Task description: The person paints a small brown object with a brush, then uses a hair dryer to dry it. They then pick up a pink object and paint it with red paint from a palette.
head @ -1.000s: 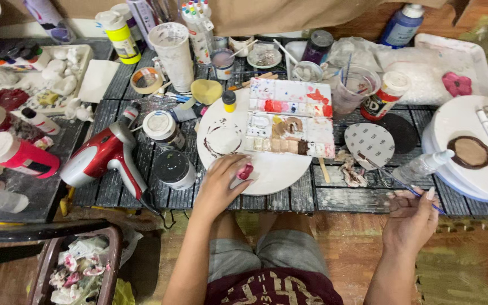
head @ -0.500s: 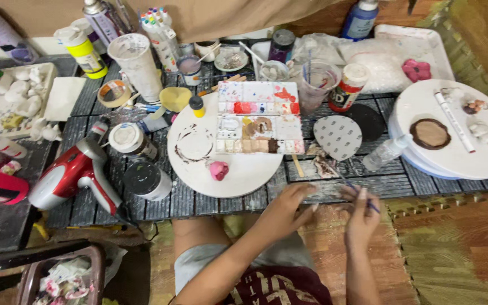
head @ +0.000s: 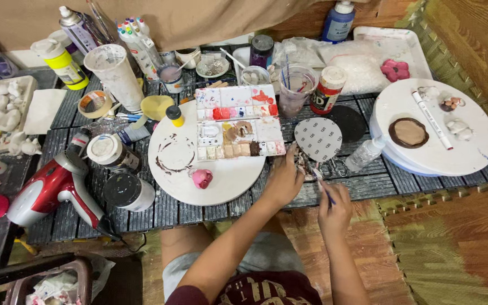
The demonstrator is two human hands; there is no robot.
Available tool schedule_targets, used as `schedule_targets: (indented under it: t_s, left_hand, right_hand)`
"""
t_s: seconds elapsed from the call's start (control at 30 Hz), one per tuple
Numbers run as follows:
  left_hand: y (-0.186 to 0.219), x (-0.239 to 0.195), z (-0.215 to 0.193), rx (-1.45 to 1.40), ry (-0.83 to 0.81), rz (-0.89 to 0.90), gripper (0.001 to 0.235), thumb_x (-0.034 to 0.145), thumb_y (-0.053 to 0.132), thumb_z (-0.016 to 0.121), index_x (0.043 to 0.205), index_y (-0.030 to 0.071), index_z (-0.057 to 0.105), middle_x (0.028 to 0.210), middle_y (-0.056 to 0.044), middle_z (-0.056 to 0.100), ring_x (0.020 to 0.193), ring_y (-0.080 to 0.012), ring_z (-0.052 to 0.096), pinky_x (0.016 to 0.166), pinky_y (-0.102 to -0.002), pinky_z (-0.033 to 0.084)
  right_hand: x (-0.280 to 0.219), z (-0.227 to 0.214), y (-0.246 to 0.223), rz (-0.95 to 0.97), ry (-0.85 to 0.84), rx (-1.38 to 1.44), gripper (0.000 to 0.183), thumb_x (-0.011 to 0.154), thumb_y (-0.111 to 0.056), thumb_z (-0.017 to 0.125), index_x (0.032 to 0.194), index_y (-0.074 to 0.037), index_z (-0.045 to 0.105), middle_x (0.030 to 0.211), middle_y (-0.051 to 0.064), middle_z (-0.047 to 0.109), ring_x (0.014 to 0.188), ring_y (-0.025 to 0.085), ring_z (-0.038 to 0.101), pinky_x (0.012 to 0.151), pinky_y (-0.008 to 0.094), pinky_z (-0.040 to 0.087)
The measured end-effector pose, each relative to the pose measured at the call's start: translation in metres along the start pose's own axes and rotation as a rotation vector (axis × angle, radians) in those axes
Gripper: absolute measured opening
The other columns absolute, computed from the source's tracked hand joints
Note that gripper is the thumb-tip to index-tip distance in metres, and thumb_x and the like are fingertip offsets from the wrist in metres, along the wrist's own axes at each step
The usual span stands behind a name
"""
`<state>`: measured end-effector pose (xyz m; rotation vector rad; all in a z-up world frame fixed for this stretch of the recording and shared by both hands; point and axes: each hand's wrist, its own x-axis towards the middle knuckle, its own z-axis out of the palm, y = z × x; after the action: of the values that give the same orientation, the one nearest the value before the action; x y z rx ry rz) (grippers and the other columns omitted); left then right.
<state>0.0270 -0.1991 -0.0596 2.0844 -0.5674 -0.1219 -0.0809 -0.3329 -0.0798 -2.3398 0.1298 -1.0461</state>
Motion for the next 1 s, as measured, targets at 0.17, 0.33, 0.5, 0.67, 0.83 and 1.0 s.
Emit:
schedule_targets:
  t_s: [0.17, 0.33, 0.5, 0.67, 0.83, 1.0]
  left_hand:
    - [-0.003, 0.001, 0.000, 0.067, 0.047, 0.061, 0.085, 0.090, 0.017, 0.064, 0.158, -0.003, 0.017, 0.148, -0.039, 0.039, 0.140, -0.0552, 0.032, 0.119, -0.057, 0.022]
    - [-0.003, 0.002, 0.003, -0.006, 0.079, 0.081, 0.082, 0.091, 0.017, 0.062, 0.158, -0.003, 0.018, 0.150, -0.036, 0.041, 0.144, -0.0505, 0.034, 0.122, -0.054, 0.024]
    - [-0.003, 0.002, 0.006, -0.133, 0.056, 0.079, 0.084, 0.091, 0.013, 0.057, 0.160, -0.002, 0.012, 0.151, -0.027, 0.049, 0.146, -0.0452, 0.036, 0.126, -0.055, 0.015]
    - [-0.002, -0.004, 0.009, 0.011, 0.020, 0.115, 0.090, 0.089, 0.018, 0.056, 0.161, -0.002, 0.006, 0.153, -0.023, 0.049, 0.147, -0.0405, 0.037, 0.125, -0.059, 0.010]
    - [0.002, -0.006, 0.008, 0.190, -0.034, 0.119, 0.094, 0.087, 0.028, 0.056, 0.163, 0.003, 0.007, 0.159, -0.024, 0.042, 0.150, -0.0370, 0.036, 0.128, -0.058, 0.010]
    - [0.011, -0.005, 0.004, 0.239, -0.111, 0.061, 0.103, 0.083, 0.033, 0.056, 0.165, 0.003, 0.001, 0.160, -0.026, 0.036, 0.150, -0.0373, 0.032, 0.127, -0.057, 0.005]
  right_hand:
    - [-0.004, -0.008, -0.006, 0.071, -0.042, -0.051, 0.021, 0.093, -0.002, 0.073, 0.112, -0.006, 0.079, 0.086, 0.007, 0.067, 0.071, 0.019, 0.056, 0.063, 0.033, 0.045]
    - [-0.007, 0.002, 0.007, 0.126, 0.070, 0.045, 0.025, 0.096, -0.001, 0.070, 0.119, -0.006, 0.077, 0.089, 0.005, 0.065, 0.074, 0.014, 0.056, 0.063, 0.030, 0.046]
    - [0.000, 0.011, 0.006, 0.111, -0.020, -0.193, 0.019, 0.092, -0.008, 0.076, 0.111, -0.008, 0.080, 0.083, 0.010, 0.068, 0.076, 0.024, 0.062, 0.066, 0.036, 0.049]
    - [0.005, 0.000, -0.012, 0.092, -0.165, -0.169, 0.021, 0.092, -0.010, 0.072, 0.111, -0.007, 0.078, 0.100, 0.015, 0.075, 0.085, 0.031, 0.071, 0.073, 0.040, 0.056]
    - [0.010, -0.012, -0.021, 0.153, -0.255, -0.101, 0.024, 0.093, -0.009, 0.069, 0.115, -0.006, 0.077, 0.103, 0.017, 0.075, 0.089, 0.033, 0.072, 0.077, 0.040, 0.056]
    - [0.008, -0.015, -0.018, 0.289, -0.360, -0.066, 0.026, 0.094, -0.010, 0.065, 0.118, -0.008, 0.075, 0.106, 0.018, 0.076, 0.085, 0.032, 0.076, 0.078, 0.040, 0.057]
